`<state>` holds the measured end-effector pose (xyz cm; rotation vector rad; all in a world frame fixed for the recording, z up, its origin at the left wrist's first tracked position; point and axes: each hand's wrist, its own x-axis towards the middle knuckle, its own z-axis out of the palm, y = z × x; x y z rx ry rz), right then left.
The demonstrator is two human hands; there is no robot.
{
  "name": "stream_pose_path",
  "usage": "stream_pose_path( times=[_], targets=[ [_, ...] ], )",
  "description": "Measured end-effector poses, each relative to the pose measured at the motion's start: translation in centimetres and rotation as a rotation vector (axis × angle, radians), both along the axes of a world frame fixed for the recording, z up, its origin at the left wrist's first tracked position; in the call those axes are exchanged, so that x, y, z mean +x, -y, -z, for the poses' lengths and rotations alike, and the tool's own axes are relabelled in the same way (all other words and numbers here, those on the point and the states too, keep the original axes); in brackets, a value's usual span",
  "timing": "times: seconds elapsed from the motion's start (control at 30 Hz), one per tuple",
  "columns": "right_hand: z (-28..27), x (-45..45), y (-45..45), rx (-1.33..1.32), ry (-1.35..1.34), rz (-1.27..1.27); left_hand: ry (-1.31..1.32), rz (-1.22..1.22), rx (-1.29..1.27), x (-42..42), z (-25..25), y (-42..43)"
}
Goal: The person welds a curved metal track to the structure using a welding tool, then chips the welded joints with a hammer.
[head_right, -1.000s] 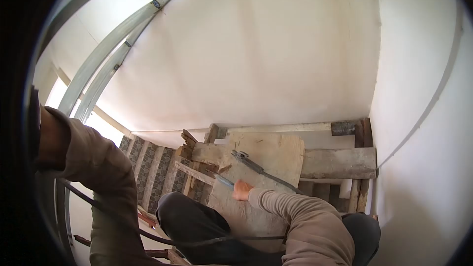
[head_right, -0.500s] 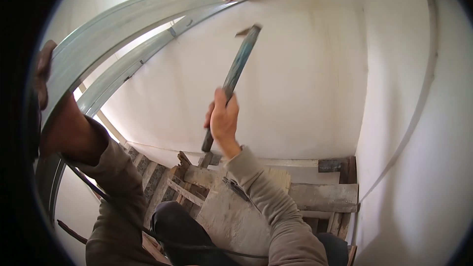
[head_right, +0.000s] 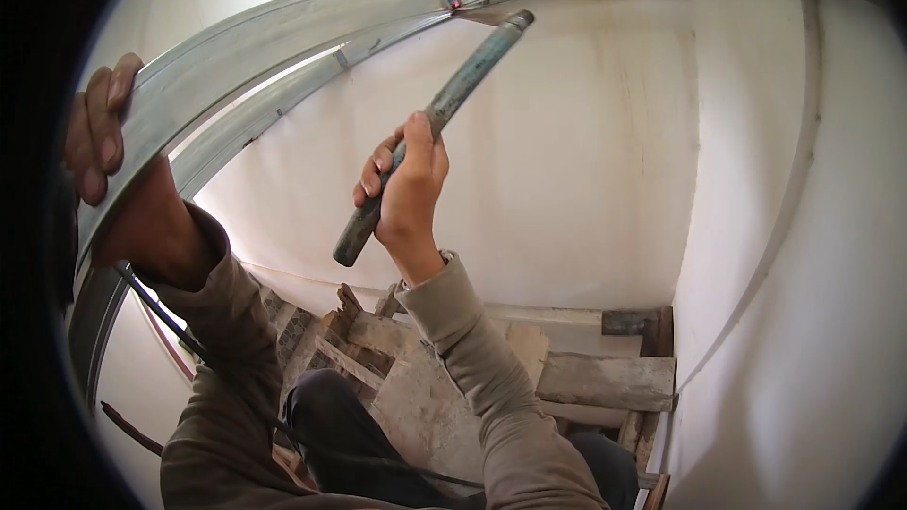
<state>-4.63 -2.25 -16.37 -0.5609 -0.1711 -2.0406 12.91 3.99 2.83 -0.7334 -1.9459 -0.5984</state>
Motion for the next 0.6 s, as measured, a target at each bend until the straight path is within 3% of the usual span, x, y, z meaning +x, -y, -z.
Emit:
stream_pose_path(
  times=[0.1, 0.27, 0.33, 0.47, 0.53, 0.57, 0.6],
  targets=[
    [0.2, 0.8, 0.3, -0.004, 0.04, -0.026, 0.065, 0.067, 0.029, 1.1, -0.9, 0.7],
    [0.5, 0.3, 1.1, -0.054, 0.017, -0.038, 0.136, -0.183, -0.435, -0.2, -1.0, -0.5],
    [0.9, 0.2, 0.7, 0.014, -0.047, 0.037, 0.186, -0.085, -0.498, 0.0, -2.2, -1.3],
    [4.7, -0.2, 0.7, 0.085, -0.16, 0.496, 0.184, -0.022, -0.499, -3.0, -2.7, -0.6],
    [6.7, -3.5, 2.4, 0.263, -0.382, 1.148, 0.153, -0.016, -0.521, -2.7, -2.1, -1.2],
    [7.1, -5.9, 1.8, 0.276, -0.475, 1.14, 0.145, -0.016, -0.528, -2.4, -1.9, -1.6],
    [6.5, -8.0, 0.2, 0.321, -0.568, 1.288, 0.134, -0.017, -0.531, -2.3, -1.8, -1.9]
  ],
)
